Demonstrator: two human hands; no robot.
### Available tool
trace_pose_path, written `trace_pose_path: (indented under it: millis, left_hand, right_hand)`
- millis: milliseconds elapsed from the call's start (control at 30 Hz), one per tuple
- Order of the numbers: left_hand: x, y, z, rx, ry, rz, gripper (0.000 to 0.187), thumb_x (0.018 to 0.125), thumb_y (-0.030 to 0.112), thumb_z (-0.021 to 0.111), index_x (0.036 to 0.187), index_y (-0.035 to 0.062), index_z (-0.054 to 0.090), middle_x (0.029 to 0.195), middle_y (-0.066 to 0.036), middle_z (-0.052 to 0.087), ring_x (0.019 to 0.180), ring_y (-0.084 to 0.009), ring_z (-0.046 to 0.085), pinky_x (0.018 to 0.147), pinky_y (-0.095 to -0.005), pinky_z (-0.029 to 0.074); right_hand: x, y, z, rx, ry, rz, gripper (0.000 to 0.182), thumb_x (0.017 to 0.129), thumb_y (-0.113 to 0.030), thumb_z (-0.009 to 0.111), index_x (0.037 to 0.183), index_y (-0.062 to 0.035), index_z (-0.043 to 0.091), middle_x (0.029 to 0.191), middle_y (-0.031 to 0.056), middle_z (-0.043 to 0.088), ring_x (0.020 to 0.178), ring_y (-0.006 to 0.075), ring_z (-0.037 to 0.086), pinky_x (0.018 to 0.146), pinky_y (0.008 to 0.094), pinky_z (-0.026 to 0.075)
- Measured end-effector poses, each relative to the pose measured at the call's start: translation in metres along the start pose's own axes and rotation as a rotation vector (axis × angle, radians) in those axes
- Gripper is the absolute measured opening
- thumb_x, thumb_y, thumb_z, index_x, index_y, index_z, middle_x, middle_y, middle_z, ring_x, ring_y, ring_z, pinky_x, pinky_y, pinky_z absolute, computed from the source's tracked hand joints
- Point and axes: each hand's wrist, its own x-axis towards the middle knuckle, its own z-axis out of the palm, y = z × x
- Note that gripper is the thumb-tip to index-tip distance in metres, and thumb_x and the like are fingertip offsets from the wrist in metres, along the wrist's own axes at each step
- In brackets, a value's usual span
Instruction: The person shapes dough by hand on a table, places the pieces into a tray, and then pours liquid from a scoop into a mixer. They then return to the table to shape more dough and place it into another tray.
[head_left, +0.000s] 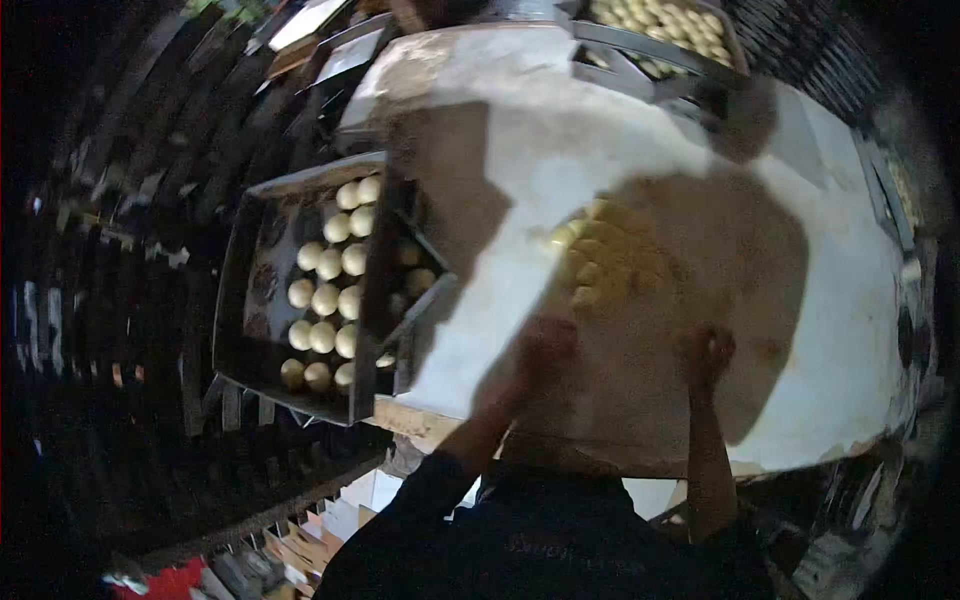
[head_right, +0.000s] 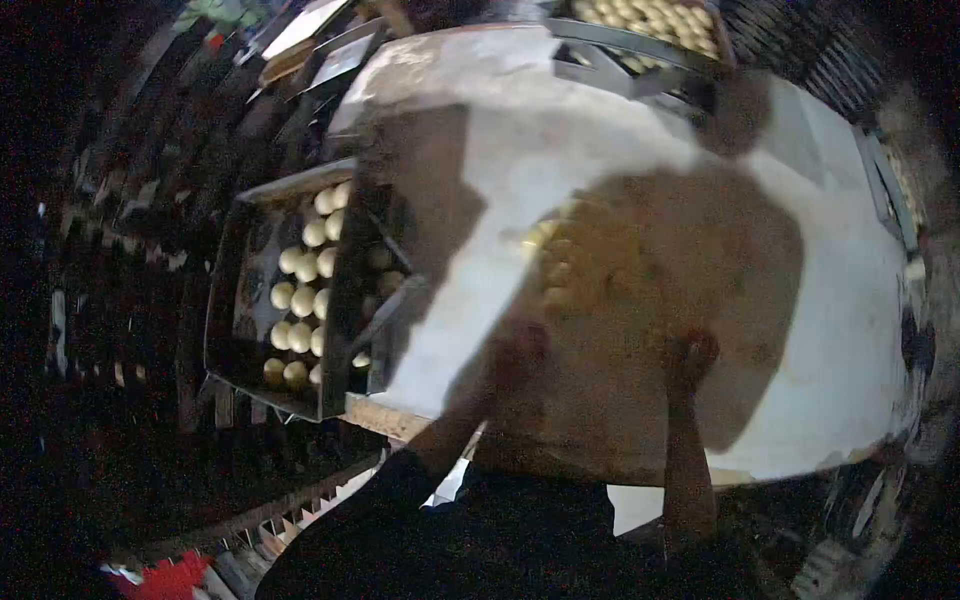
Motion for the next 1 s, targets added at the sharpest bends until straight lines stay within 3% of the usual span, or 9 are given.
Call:
trace_pose_path:
  millis: [100,200,233,333,433,567,667,800,1000]
  left_hand:
    - [-0.072,0.025,-0.041,-0.150,-0.052,-0.022,0.034,0.086,0.018,0.052,0.118,0.0078,0.053,0.115,-0.017,0.056,0.105,-0.0351,0.056,0.093,-0.0452,0.044]
    - [-0.078,0.012,-0.171,-0.547,-0.601,-0.266,0.038,0.088,0.019,0.053,0.124,0.0069,0.050,0.126,-0.020,0.050,0.116,-0.0350,0.051,0.097,-0.0442,0.043]
    - [-0.074,0.001,-0.213,-0.694,-0.854,-0.371,0.039,0.089,0.019,0.054,0.125,0.0066,0.050,0.129,-0.020,0.048,0.118,-0.0347,0.050,0.098,-0.0439,0.043]
    - [-0.069,-0.044,-0.319,-0.406,-0.206,0.327,0.040,0.086,0.011,0.058,0.125,0.0067,0.049,0.124,-0.020,0.052,0.114,-0.0337,0.053,0.095,-0.0440,0.044]
    - [-0.009,-0.137,-0.407,-0.397,0.088,-0.032,0.041,0.080,0.004,0.063,0.119,0.0006,0.050,0.110,-0.022,0.058,0.103,-0.0370,0.058,0.086,-0.0432,0.048]
    - [0.048,-0.297,-0.376,-0.176,0.025,-0.560,0.044,0.081,0.014,0.065,0.119,-0.0008,0.050,0.109,-0.026,0.060,0.102,-0.0401,0.059,0.086,-0.0444,0.047]
    - [0.042,-0.341,-0.351,-0.168,0.019,-0.378,0.060,0.079,0.021,0.069,0.130,0.0009,0.042,0.110,-0.027,0.060,0.105,-0.0409,0.057,0.089,-0.0461,0.046]
    - [0.041,-0.336,-0.366,-0.180,-0.099,-0.452,0.090,0.079,0.029,0.069,0.146,0.0056,0.013,0.121,-0.027,0.054,0.111,-0.0418,0.054,0.096,-0.0461,0.043]
    - [0.080,-0.288,-0.379,0.295,0.175,-0.217,0.077,0.078,0.033,0.070,0.138,0.0021,0.032,0.131,-0.029,0.044,0.121,-0.0448,0.043,0.102,-0.0489,0.037]
  right_hand:
    - [-0.029,0.049,-0.028,-0.090,-0.142,-0.315,0.029,0.088,-0.028,0.062,0.101,-0.0024,0.056,0.104,0.0165,0.056,0.101,0.0305,0.050,0.092,0.0413,0.038]
    - [0.020,0.059,-0.098,0.034,-0.796,0.550,0.025,0.091,-0.031,0.056,0.100,-0.0087,0.063,0.103,0.0112,0.059,0.100,0.0262,0.054,0.095,0.0383,0.039]
    - [0.025,0.081,-0.088,-0.107,-0.776,0.329,0.028,0.091,-0.034,0.056,0.103,-0.0103,0.063,0.108,0.0121,0.058,0.102,0.0256,0.053,0.095,0.0390,0.039]
    - [0.053,0.045,-0.059,-0.324,-0.590,-0.231,0.032,0.091,-0.035,0.056,0.110,-0.0102,0.062,0.114,0.0130,0.057,0.106,0.0243,0.053,0.094,0.0392,0.041]
    - [0.052,-0.216,-0.032,0.176,-0.737,-0.126,0.034,0.092,-0.028,0.054,0.117,-0.0049,0.057,0.112,0.0131,0.059,0.103,0.0232,0.056,0.091,0.0367,0.045]
    - [0.026,-0.454,0.047,0.634,-0.733,-0.626,0.037,0.091,-0.017,0.059,0.123,-0.0040,0.050,0.118,0.0122,0.057,0.107,0.0225,0.057,0.085,0.0350,0.049]
    - [0.022,-0.574,0.117,0.642,-0.734,-0.889,0.039,0.085,-0.021,0.066,0.118,-0.0032,0.052,0.114,0.0154,0.059,0.106,0.0254,0.059,0.087,0.0368,0.049]
    - [0.021,-0.610,0.198,0.389,-0.665,-1.119,0.033,0.082,-0.019,0.067,0.110,-0.0024,0.058,0.109,0.0169,0.060,0.103,0.0336,0.059,0.090,0.0410,0.047]
    - [0.030,-0.443,0.102,0.518,-0.344,-0.808,0.022,0.084,-0.019,0.064,0.098,-0.0027,0.060,0.097,0.0157,0.060,0.092,0.0321,0.060,0.083,0.0420,0.048]
